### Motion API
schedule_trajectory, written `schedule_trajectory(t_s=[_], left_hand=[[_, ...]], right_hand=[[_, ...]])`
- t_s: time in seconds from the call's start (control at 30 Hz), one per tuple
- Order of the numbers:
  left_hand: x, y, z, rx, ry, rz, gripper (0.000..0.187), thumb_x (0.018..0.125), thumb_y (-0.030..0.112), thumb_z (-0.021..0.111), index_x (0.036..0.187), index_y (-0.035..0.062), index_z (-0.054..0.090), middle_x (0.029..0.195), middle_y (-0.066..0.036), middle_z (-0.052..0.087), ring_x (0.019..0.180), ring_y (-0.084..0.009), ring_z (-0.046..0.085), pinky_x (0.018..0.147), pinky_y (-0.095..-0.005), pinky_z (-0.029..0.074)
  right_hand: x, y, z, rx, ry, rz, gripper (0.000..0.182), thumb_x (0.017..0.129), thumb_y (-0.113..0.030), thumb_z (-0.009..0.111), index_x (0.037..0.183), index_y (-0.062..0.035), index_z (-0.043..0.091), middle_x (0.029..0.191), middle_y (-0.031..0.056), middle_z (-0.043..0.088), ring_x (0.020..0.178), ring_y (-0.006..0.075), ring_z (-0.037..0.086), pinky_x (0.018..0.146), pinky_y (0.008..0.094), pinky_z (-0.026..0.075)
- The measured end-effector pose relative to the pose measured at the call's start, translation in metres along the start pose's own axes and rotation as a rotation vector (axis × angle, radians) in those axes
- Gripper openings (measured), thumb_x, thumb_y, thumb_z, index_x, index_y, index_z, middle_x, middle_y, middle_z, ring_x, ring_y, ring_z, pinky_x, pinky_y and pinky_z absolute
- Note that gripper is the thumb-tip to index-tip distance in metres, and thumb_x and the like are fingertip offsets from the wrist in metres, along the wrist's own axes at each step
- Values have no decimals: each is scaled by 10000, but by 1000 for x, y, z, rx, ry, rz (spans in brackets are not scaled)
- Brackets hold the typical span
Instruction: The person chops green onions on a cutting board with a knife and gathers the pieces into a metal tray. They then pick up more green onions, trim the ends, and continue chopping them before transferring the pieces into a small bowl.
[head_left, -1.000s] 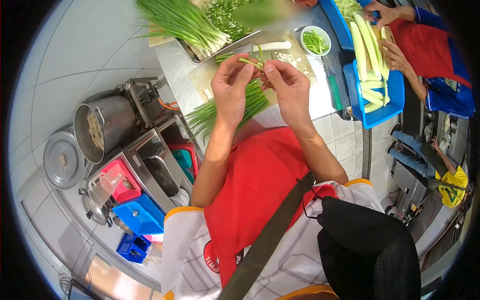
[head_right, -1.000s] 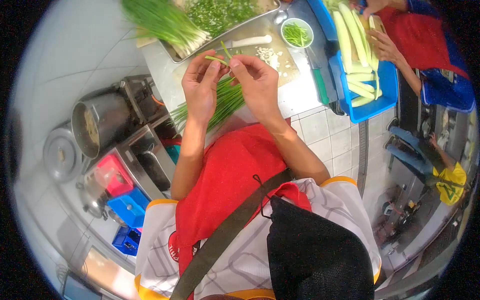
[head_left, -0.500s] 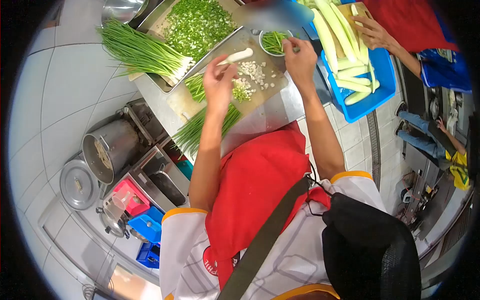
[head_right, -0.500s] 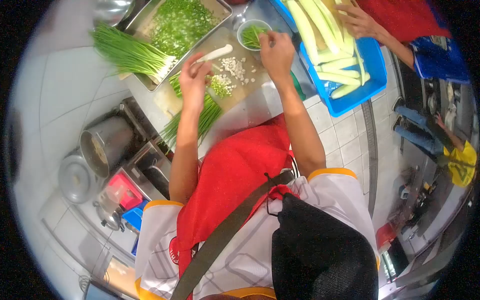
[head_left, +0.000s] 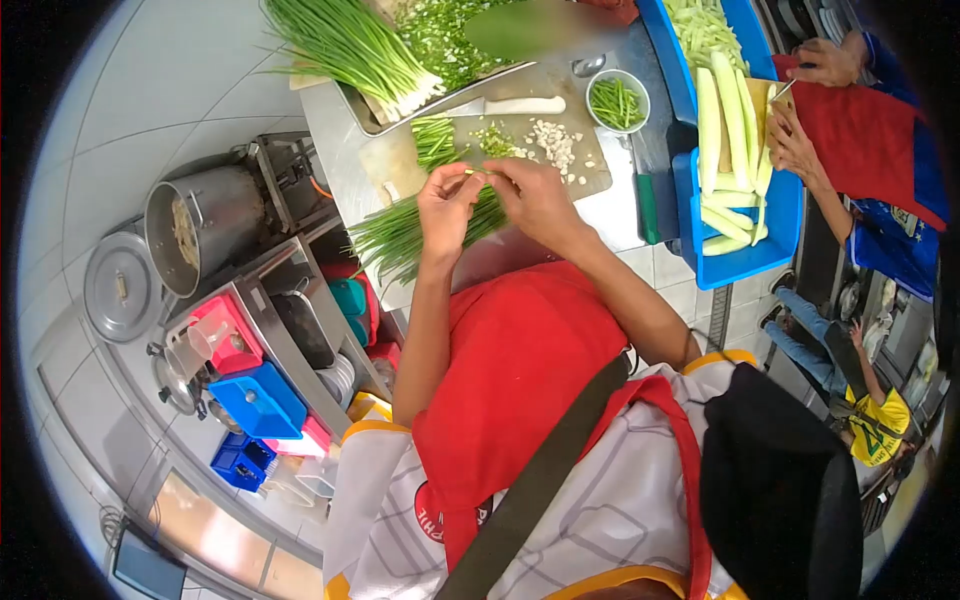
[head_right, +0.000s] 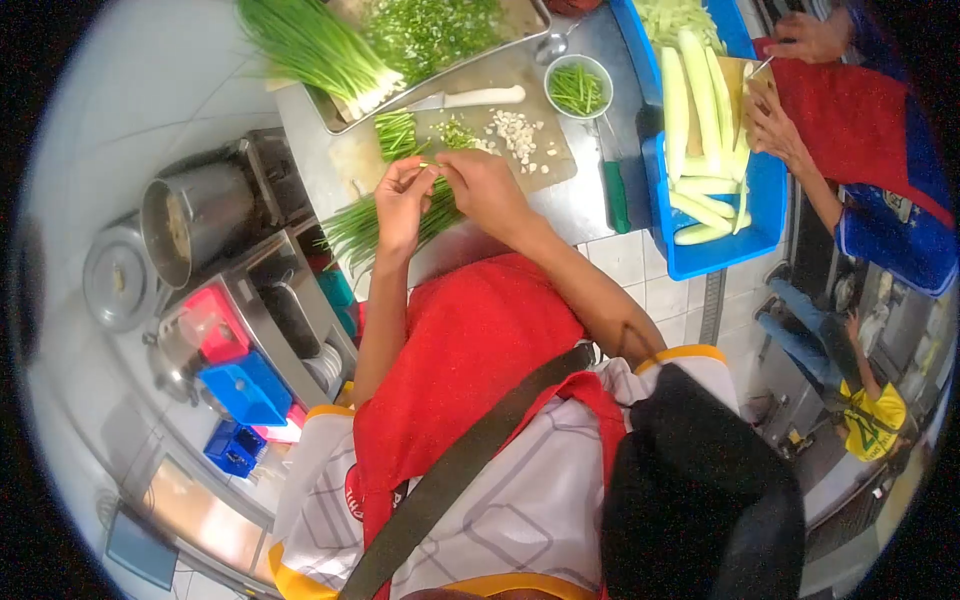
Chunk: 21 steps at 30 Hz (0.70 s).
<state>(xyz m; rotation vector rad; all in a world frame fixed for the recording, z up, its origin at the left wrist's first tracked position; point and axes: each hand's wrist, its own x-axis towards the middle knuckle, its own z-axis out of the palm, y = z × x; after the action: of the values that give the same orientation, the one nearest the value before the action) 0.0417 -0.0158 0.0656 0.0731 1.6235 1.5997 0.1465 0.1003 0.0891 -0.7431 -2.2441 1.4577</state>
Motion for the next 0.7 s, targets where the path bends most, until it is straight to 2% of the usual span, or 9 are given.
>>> schedule_trajectory(t_s=[0.1, 0.17, 0.2, 0.27, 0.3, 0.4, 0.5, 0.63, 0.7], left_hand=[[0, -3, -8, -41, -41, -35, 215, 877, 42, 740, 1071, 31, 649, 869, -6, 679, 669, -44, 532, 528, -205, 396], [2, -3, -15, 160, 49, 248, 232, 855, 84, 757, 1066, 36, 672, 882, -20, 704, 641, -77, 546, 548, -256, 436], [2, 2, -22, 157, 52, 245, 232, 855, 84, 757, 1066, 36, 672, 882, -20, 704, 641, -77, 546, 548, -256, 436], [5, 18, -39, 695, 275, 277, 240, 822, 141, 770, 1036, 57, 704, 897, -42, 717, 639, -141, 575, 616, -299, 477], [10, 18, -47, 782, 305, 356, 212, 793, 171, 770, 980, 83, 721, 901, -64, 704, 716, -226, 618, 684, -346, 499], [24, 9, -65, 1034, 292, 588, 222, 799, 164, 775, 1000, 82, 730, 891, -80, 697, 688, -239, 633, 650, -350, 502], [29, 14, -62, 1023, 229, 545, 188, 782, 146, 764, 960, 107, 719, 904, -67, 678, 871, -316, 632, 766, -432, 510], [34, 12, -63, 1061, 167, 528, 182, 782, 143, 763, 955, 107, 717, 903, -66, 675, 871, -315, 631, 772, -425, 512], [32, 11, -66, 1065, 184, 552, 181, 783, 144, 764, 950, 98, 713, 902, -65, 674, 884, -313, 629, 766, -428, 510]], right_hand=[[0, 4, 1, -137, -36, -35, 150, 865, -36, 639, 987, -13, 722, 925, 219, 700, 840, 396, 665, 752, 414, 538], [10, 15, 2, -188, 31, -55, 151, 855, -35, 648, 983, -15, 726, 918, 211, 703, 834, 384, 666, 750, 410, 536], [16, 22, 1, -233, 105, -71, 153, 845, -35, 658, 978, -16, 730, 910, 203, 707, 829, 371, 667, 748, 405, 533], [35, 36, 0, -204, 164, -80, 144, 848, -34, 670, 977, -20, 733, 901, 183, 713, 805, 343, 673, 729, 385, 532], [44, 41, -1, -171, 226, -87, 136, 851, -33, 682, 976, -24, 737, 891, 163, 719, 781, 315, 678, 710, 365, 531], [72, 53, -13, -439, 339, -196, 138, 840, -47, 682, 961, -46, 748, 905, 140, 724, 830, 311, 653, 789, 415, 494], [94, 82, -23, -546, 340, -284, 143, 827, -40, 672, 946, -54, 750, 910, 132, 721, 849, 319, 631, 825, 417, 475], [96, 84, -23, -699, 270, -256, 157, 809, -46, 681, 949, -68, 749, 965, 108, 717, 889, 329, 606, 841, 417, 466], [83, 64, -9, -713, 368, -367, 179, 792, -62, 696, 961, -89, 747, 1010, 68, 691, 961, 321, 572, 816, 429, 466]])
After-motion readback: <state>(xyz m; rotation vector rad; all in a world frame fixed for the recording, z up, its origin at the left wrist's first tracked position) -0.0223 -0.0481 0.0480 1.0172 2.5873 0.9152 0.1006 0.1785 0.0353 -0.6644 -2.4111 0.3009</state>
